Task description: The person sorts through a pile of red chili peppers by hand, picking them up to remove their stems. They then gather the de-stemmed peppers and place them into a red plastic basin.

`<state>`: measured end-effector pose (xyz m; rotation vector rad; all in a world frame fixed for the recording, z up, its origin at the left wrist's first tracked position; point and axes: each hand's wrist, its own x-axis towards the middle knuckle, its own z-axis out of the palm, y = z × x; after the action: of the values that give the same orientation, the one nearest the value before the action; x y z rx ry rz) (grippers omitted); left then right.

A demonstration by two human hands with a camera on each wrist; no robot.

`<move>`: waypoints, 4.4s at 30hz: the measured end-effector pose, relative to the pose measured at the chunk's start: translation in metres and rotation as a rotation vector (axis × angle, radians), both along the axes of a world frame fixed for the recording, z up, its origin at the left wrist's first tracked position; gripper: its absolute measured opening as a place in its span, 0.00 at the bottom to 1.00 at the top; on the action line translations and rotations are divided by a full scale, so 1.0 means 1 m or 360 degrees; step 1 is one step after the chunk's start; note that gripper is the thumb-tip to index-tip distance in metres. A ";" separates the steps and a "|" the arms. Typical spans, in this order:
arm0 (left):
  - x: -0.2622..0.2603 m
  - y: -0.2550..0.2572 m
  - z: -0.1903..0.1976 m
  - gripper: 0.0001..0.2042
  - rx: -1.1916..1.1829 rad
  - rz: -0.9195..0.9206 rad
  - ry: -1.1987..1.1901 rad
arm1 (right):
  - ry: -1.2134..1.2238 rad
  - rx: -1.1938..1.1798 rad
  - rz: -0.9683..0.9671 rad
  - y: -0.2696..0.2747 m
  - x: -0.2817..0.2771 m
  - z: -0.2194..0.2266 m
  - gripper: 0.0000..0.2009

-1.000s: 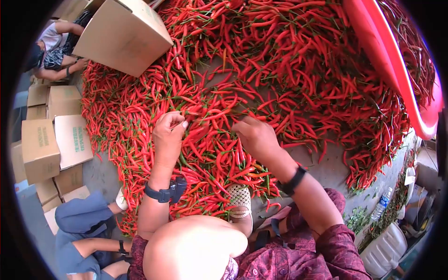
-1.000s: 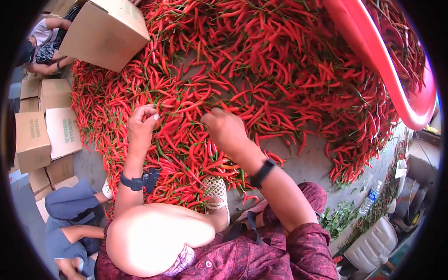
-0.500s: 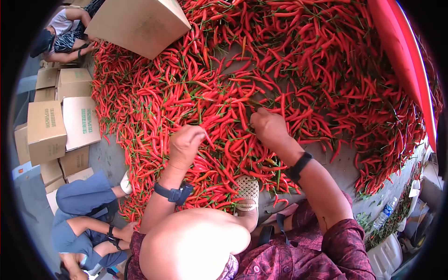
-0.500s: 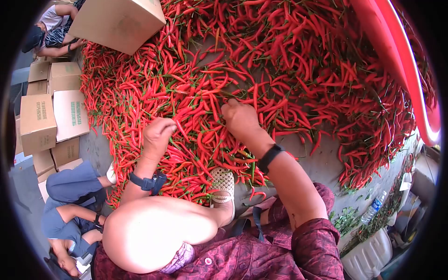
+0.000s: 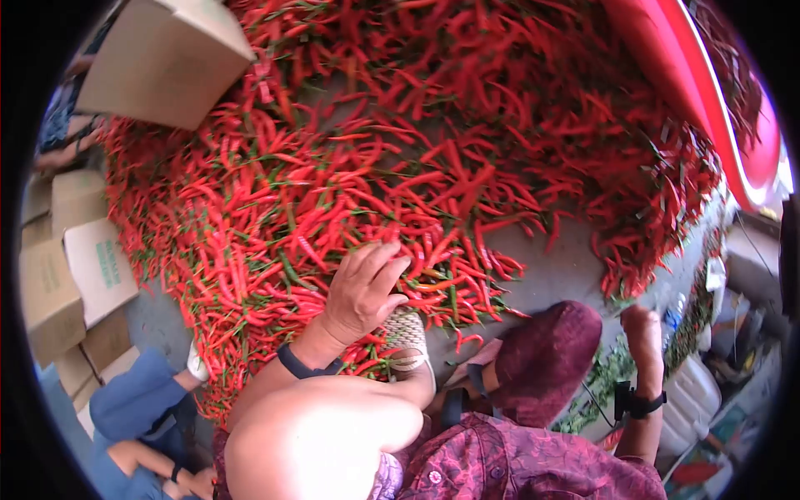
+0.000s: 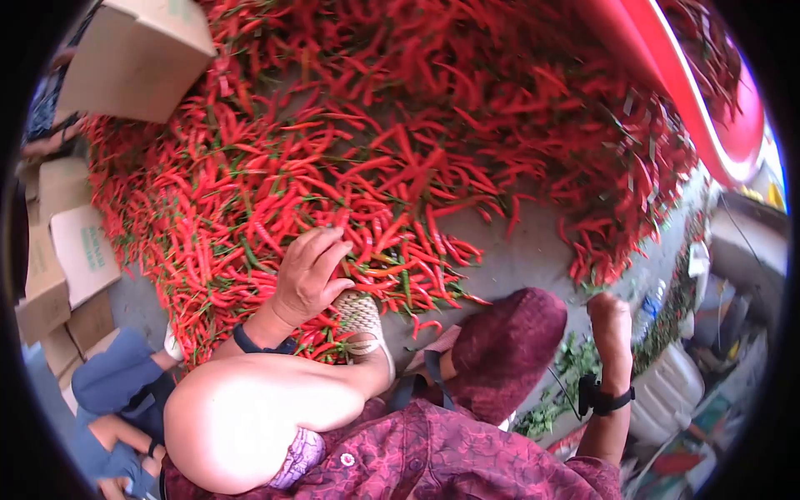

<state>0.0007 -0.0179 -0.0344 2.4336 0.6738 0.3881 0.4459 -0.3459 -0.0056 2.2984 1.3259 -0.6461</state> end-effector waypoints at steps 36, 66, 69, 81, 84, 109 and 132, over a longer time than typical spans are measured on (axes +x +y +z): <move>-0.047 0.071 0.076 0.27 -0.0789 0.0247 0.0813 | 0.0961 0.0912 -0.0244 0.147 -0.220 -0.047 0.13; 0.010 0.107 0.039 0.15 -0.0654 0.0580 0.0161 | 0.3002 0.1041 -0.2446 0.164 -0.142 -0.073 0.10; 0.015 0.104 0.033 0.15 -0.0656 0.0507 0.0132 | 0.3287 0.0876 -0.2529 0.174 -0.150 -0.079 0.11; 0.023 0.174 -0.015 0.22 0.0173 0.0426 0.0410 | 0.0671 0.1339 -0.1590 0.171 -0.099 -0.109 0.12; 0.031 0.201 -0.058 0.30 0.0050 0.0454 0.0625 | 0.1087 0.1377 -0.1790 0.206 -0.117 -0.107 0.13; 0.057 0.188 -0.058 0.26 -0.0783 0.0352 0.0808 | 0.0521 0.0535 -0.0320 0.203 -0.178 -0.076 0.11; 0.047 0.184 -0.068 0.18 -0.0712 0.0281 0.0645 | 0.1897 0.1242 -0.1458 0.200 -0.162 -0.046 0.06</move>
<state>0.0473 0.1666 -0.1024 2.0386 1.0281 -0.1855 0.2840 -0.1462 -0.0514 3.2966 0.8082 -2.4304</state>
